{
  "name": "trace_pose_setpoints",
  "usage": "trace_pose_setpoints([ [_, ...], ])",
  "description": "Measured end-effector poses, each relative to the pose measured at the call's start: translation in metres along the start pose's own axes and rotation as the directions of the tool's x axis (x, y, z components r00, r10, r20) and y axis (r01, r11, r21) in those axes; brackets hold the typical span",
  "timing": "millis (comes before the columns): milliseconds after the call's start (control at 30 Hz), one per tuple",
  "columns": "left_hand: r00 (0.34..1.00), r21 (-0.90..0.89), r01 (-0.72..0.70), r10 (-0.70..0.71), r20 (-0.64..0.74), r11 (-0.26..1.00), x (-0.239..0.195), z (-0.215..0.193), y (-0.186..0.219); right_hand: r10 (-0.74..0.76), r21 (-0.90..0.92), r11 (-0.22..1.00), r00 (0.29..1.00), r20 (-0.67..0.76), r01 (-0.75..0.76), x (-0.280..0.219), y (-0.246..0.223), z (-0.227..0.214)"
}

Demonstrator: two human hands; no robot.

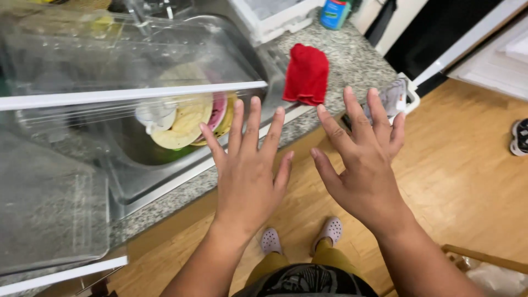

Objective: The person removes a clear plastic drawer and a white shelf from a refrigerator. They place the drawer on the kitchen counter and then move to the sink to rinse the white shelf under running water. The person then returns to the refrigerator to remove another clear plastic drawer and places it on the counter.

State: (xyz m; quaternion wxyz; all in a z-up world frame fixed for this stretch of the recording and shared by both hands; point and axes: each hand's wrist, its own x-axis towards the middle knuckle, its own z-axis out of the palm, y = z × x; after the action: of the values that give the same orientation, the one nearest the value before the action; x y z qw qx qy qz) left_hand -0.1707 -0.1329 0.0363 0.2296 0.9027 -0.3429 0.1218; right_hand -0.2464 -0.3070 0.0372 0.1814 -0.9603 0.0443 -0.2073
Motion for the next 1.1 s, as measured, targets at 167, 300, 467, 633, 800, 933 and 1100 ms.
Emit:
trace_pose_setpoints([
  [167,0.999,0.017,-0.046,0.046,-0.008,0.999,0.018,0.017,0.047,0.057,-0.021,0.998,0.998,-0.03,-0.058,-0.017,0.05,-0.021],
  [300,0.997,-0.027,-0.081,0.081,0.003,0.996,0.038,0.044,0.094,0.103,-0.047,0.993,0.993,-0.05,-0.106,-0.033,0.102,-0.044],
  [467,0.99,-0.068,-0.139,0.141,0.026,0.988,0.065,0.083,0.158,0.156,-0.071,0.984,0.985,-0.075,-0.162,-0.053,0.166,-0.081],
  [633,0.983,-0.109,-0.18,0.183,0.024,0.978,0.088,0.122,0.218,0.205,-0.117,0.97,0.974,-0.094,-0.215,-0.073,0.227,-0.117],
  [800,0.972,-0.109,-0.226,0.231,0.042,0.968,0.11,0.152,0.265,0.255,-0.186,0.944,0.961,-0.112,-0.272,-0.089,0.277,-0.145],
  [933,0.956,-0.14,-0.281,0.29,0.051,0.95,0.128,0.175,0.293,0.288,-0.194,0.932,0.95,-0.121,-0.307,-0.098,0.309,-0.158],
  [1100,0.953,-0.144,-0.281,0.294,0.071,0.949,0.155,0.2,0.316,0.344,-0.246,0.897,0.93,-0.131,-0.367,-0.095,0.34,-0.166],
])
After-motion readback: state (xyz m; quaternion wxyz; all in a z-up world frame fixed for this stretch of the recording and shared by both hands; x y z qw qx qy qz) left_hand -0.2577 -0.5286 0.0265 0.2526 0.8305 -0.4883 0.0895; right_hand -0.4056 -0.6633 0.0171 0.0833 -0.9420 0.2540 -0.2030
